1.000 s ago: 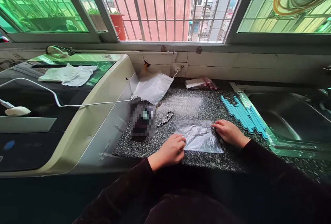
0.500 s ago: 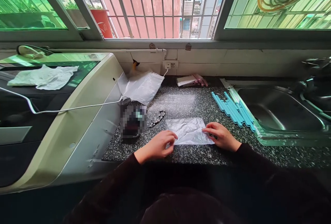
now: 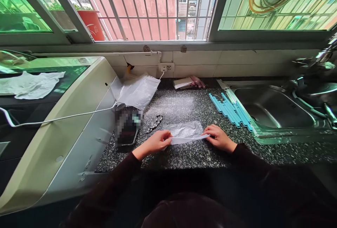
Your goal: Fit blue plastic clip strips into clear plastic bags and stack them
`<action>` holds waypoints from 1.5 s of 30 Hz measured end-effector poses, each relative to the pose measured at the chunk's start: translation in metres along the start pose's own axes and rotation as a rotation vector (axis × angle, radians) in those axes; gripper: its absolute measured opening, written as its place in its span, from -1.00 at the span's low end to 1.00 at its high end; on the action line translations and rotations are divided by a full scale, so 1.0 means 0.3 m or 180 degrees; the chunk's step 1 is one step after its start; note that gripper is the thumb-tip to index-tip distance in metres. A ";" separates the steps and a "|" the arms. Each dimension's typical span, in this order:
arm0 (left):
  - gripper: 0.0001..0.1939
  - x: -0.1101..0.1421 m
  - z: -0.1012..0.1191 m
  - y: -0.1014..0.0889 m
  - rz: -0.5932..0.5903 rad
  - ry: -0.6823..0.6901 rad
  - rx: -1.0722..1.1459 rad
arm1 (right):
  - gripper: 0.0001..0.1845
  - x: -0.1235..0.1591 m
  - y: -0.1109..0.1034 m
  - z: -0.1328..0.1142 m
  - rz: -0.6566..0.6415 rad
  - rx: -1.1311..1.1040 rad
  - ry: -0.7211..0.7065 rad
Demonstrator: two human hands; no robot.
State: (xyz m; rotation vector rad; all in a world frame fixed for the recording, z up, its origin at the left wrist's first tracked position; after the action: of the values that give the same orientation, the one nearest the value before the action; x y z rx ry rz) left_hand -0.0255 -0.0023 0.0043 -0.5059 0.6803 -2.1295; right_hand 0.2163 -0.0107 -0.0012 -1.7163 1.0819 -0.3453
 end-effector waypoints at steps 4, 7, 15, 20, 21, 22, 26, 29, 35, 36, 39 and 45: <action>-0.80 0.008 -0.008 -0.002 0.0063 0.0042 0.0268 | -0.78 0.000 0.004 0.006 0.0044 -0.0021 0.0083; -0.65 0.036 -0.025 -0.003 0.0048 0.0034 0.0726 | -0.71 -0.001 0.007 0.016 0.0054 0.0011 0.0182; -0.38 0.114 -0.074 -0.016 0.0178 -0.0067 0.0748 | -0.77 -0.008 0.010 0.034 -0.0021 -0.0228 0.0487; -0.70 0.071 -0.100 -0.016 0.0858 -0.0348 0.0682 | -0.75 -0.020 0.014 0.038 -0.0144 0.0039 0.0909; -0.73 0.057 -0.103 -0.016 0.0983 -0.0414 0.0733 | -0.75 -0.021 0.011 0.041 -0.0154 0.0115 0.1068; -0.75 0.044 -0.105 -0.016 0.1084 -0.0479 0.0781 | -0.75 -0.022 0.007 0.043 -0.0164 0.0179 0.1244; -0.69 0.006 -0.103 -0.019 0.1221 -0.0702 0.0872 | -0.72 -0.018 -0.005 0.050 -0.0320 0.0255 0.1877; -0.59 -0.002 -0.104 -0.024 0.1227 -0.0820 0.0907 | -0.74 -0.019 -0.013 0.051 -0.0331 0.0322 0.2050; -0.41 0.022 -0.110 -0.049 0.1427 -0.0786 0.0455 | -0.78 -0.024 -0.020 0.062 -0.0180 0.0459 0.1980; -0.42 0.029 -0.104 -0.054 0.1463 -0.0752 0.0222 | -0.79 -0.020 -0.023 0.065 -0.0153 0.0433 0.1964; -0.52 0.056 -0.060 -0.067 0.1708 -0.0500 -0.0720 | -0.86 -0.004 -0.042 0.059 0.0100 0.0429 0.1638; -0.74 0.043 0.047 0.024 0.1544 0.0394 -0.1961 | -0.87 0.017 -0.029 -0.028 0.0254 0.0997 0.0001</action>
State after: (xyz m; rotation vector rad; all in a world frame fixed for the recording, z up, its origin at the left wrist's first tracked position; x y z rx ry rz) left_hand -0.0210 -0.0205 0.0123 -0.4688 1.3902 -1.4835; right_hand 0.2179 -0.0192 0.0086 -1.3922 1.0336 -0.4397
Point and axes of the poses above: each hand's wrist, its own x-axis away from the middle knuckle, its own y-axis out of the palm, z = x × y, the point moved 6 cm from there along -x, towards the middle knuckle, and after that the axes turned 2 degrees about -z, right-handed, at the moved point
